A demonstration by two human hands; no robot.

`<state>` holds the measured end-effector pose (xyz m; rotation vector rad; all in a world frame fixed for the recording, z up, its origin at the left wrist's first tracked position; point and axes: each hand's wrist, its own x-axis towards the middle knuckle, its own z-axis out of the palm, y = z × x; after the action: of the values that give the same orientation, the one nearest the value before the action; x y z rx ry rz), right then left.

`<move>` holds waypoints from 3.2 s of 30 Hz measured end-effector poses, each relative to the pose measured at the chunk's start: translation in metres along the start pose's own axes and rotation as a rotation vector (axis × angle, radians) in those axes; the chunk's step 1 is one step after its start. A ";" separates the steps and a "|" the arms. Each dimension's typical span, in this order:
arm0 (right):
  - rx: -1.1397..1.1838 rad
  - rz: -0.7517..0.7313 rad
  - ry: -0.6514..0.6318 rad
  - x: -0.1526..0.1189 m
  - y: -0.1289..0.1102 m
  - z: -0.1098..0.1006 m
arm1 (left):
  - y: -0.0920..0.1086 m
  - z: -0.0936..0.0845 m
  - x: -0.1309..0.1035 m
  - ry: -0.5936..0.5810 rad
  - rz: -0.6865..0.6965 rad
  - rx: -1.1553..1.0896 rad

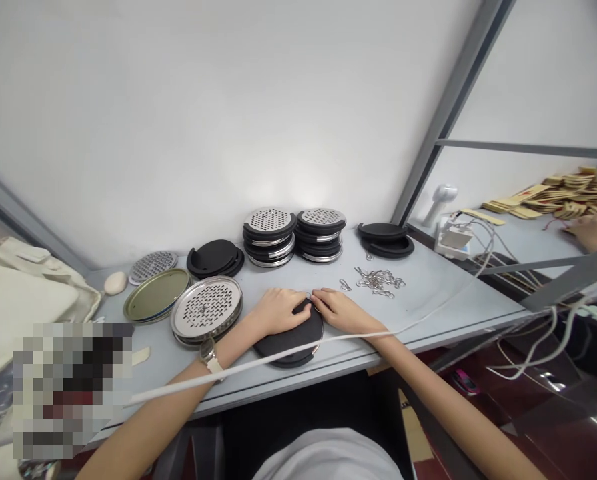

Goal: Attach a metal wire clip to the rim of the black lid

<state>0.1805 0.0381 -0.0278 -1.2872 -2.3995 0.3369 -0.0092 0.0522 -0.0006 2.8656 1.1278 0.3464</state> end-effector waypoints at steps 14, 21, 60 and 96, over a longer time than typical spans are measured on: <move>0.125 -0.002 -0.013 -0.001 -0.002 -0.003 | 0.004 -0.003 -0.004 -0.030 -0.023 0.083; 0.133 -0.006 -0.022 -0.002 -0.006 -0.006 | 0.004 -0.005 -0.004 -0.062 -0.001 0.111; 0.078 -0.052 -0.054 -0.002 -0.003 -0.005 | 0.005 -0.006 -0.003 -0.077 -0.012 0.102; 0.041 -0.059 -0.077 -0.001 -0.003 -0.007 | 0.007 -0.006 -0.002 -0.083 -0.066 0.073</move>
<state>0.1815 0.0356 -0.0208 -1.2033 -2.4761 0.4238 -0.0078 0.0452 0.0060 2.8661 1.2417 0.1850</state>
